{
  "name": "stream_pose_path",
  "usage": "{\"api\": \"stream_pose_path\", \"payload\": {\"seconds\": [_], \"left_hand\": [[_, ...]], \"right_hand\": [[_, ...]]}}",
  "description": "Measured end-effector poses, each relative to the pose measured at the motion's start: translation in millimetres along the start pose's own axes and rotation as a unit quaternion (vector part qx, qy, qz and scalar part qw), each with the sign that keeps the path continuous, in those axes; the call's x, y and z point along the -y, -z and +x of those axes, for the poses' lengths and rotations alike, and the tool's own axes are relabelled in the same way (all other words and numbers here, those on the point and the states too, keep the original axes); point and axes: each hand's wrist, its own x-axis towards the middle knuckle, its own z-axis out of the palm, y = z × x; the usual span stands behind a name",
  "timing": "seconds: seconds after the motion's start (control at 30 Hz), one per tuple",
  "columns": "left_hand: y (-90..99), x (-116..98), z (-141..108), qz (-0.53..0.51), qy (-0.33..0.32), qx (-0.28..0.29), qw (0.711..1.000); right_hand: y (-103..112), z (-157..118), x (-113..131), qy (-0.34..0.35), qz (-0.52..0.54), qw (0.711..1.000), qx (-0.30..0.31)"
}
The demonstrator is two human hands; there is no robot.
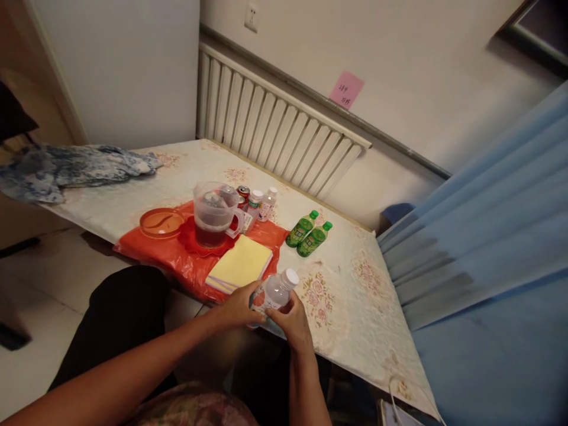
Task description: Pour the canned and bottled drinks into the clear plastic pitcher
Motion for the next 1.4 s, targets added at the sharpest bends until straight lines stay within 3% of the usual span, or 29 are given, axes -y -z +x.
{"api": "stream_pose_path", "payload": {"seconds": [0.13,0.23,0.33,0.47,0.6,0.73,0.93,1.1,1.4], "left_hand": [[-5.3,9.3,10.2,0.017,-0.027,0.023,0.999],[-1.4,23.1,23.9,0.123,-0.033,-0.043,0.991],[11.4,41.3,43.3,0.250,-0.044,-0.106,0.961],[31.3,66.3,69.0,0.397,-0.060,-0.140,0.905],[41.2,87.2,82.0,0.483,-0.062,-0.160,0.859],[41.9,97.3,82.0,0.525,-0.074,-0.158,0.833],[41.1,94.3,77.9,0.533,-0.095,-0.174,0.822],[42.0,92.1,76.5,0.511,-0.099,-0.184,0.834],[42.0,92.5,76.1,0.520,-0.103,-0.187,0.827]], "right_hand": [[15.3,3.7,-5.0,0.001,-0.027,0.999,-0.040],[32.4,8.0,-8.8,0.008,-0.026,0.997,-0.070],[51.3,14.0,-13.0,0.024,-0.047,0.992,-0.119],[75.5,26.8,-18.4,0.040,-0.069,0.981,-0.175],[98.1,44.3,-22.1,0.048,-0.084,0.968,-0.233],[118.9,65.0,-24.7,0.052,-0.096,0.957,-0.270],[144.5,101.4,-30.4,0.052,-0.139,0.939,-0.309],[160.8,134.2,-39.8,0.057,-0.167,0.922,-0.343],[172.6,181.1,-48.0,0.071,-0.213,0.902,-0.369]]}}
